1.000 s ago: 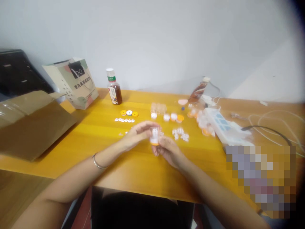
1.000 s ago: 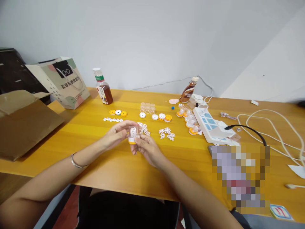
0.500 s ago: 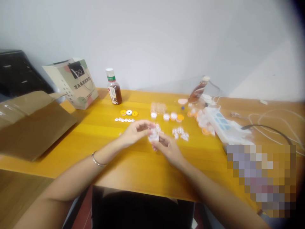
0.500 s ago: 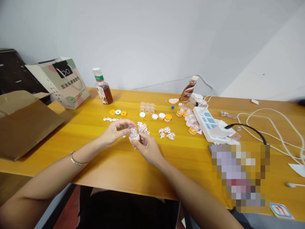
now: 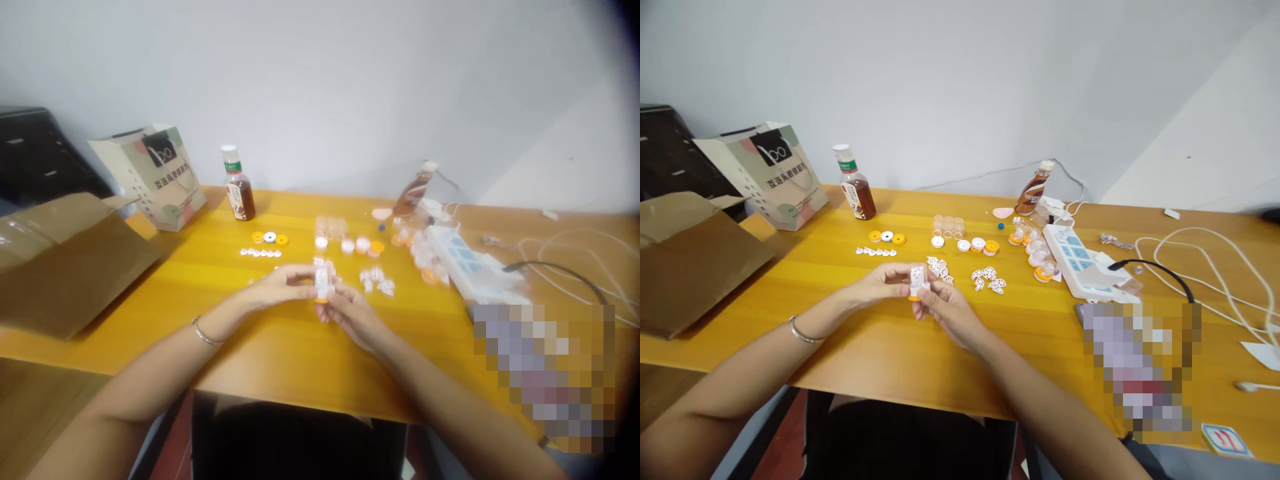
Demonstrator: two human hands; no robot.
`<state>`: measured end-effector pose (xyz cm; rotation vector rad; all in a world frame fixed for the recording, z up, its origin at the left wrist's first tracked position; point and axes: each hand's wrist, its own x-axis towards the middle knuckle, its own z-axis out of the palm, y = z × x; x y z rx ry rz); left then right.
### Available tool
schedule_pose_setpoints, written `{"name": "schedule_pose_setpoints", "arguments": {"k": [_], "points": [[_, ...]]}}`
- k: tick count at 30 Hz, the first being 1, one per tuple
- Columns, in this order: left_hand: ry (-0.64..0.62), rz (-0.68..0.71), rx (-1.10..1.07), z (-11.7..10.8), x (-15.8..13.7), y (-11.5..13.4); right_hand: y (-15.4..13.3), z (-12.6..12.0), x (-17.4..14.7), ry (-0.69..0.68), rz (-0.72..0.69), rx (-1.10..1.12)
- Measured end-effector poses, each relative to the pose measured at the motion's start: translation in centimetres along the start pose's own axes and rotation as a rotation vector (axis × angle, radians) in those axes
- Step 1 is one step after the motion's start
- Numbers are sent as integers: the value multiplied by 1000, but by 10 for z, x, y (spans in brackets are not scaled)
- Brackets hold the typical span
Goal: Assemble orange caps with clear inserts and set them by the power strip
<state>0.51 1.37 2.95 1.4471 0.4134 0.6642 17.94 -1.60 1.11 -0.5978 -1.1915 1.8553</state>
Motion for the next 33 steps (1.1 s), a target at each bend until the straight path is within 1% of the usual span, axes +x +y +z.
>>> {"name": "schedule_pose_setpoints", "arguments": {"k": [3, 6, 8, 12, 16, 20, 25, 28, 30, 33], "points": [[33, 7, 60, -3, -1, 0, 2, 0, 1, -6, 20, 23], [86, 45, 95, -6, -2, 0, 3, 1, 0, -45, 77, 55], [89, 47, 105, -7, -3, 0, 2, 1, 0, -56, 100, 71], [84, 40, 133, -5, -4, 2, -1, 3, -1, -32, 80, 86], [162, 82, 208, 0, -2, 2, -1, 4, -1, 27, 46, 64], [265, 113, 314, 6, 0, 0, 1, 6, 0, 91, -12, -10], [412, 157, 497, 13, 2, -4, 2, 8, 3, 204, -134, -266], [496, 159, 551, 14, 3, -7, 3, 7, 4, 250, -179, -345], [497, 157, 525, 14, 3, -8, 3, 6, 4, 229, -171, -329], [416, 134, 389, 13, 2, -9, 4, 5, 2, 147, -112, -176]]}}
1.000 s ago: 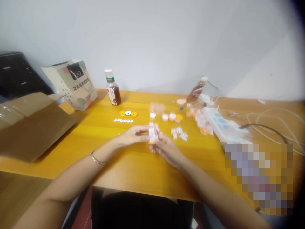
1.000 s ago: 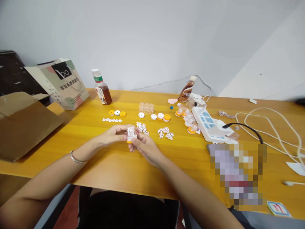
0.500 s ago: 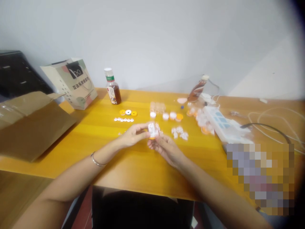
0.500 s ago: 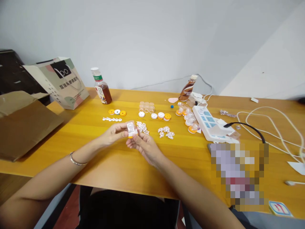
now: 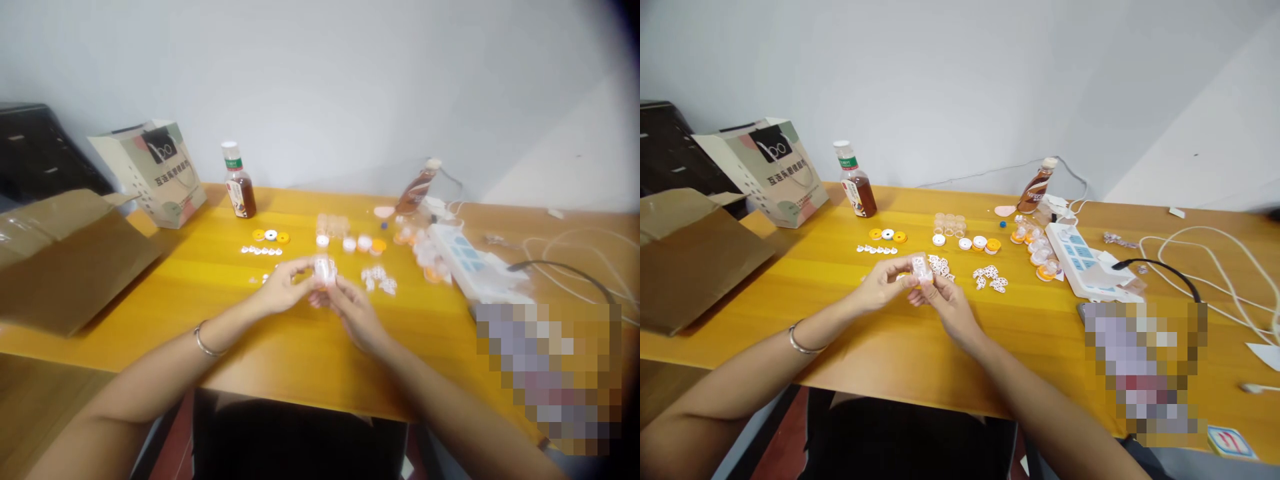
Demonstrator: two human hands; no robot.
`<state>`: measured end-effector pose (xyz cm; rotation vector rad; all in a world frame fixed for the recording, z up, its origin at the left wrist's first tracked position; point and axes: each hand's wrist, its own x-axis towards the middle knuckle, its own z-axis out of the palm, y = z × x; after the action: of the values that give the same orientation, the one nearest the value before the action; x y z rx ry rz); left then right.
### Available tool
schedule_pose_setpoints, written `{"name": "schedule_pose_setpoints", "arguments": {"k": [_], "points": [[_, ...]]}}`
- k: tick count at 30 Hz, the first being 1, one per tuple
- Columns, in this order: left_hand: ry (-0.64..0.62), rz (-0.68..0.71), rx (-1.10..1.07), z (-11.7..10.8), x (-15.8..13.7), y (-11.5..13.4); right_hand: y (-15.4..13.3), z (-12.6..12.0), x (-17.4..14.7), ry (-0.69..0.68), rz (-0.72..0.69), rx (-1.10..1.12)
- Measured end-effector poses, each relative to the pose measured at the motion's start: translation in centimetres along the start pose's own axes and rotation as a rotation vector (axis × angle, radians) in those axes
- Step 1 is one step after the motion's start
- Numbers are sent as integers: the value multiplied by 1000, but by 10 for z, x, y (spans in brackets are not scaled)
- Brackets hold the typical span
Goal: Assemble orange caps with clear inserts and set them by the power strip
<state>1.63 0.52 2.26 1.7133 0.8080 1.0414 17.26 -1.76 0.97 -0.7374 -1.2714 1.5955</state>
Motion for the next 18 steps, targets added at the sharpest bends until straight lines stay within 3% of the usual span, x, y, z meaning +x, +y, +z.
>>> {"name": "schedule_pose_setpoints", "arguments": {"k": [5, 9, 14, 18], "points": [[-131, -74, -241, -1, -3, 2, 1, 2, -3, -145, 203, 318], [-162, -58, -199, -5, -2, 8, 2, 3, -3, -157, 252, 403], [-80, 79, 190, -10, 3, 6, 4, -5, 6, -6, 166, 266], [41, 205, 636, -3, -1, -6, 6, -11, 13, 85, 13, -77]]}}
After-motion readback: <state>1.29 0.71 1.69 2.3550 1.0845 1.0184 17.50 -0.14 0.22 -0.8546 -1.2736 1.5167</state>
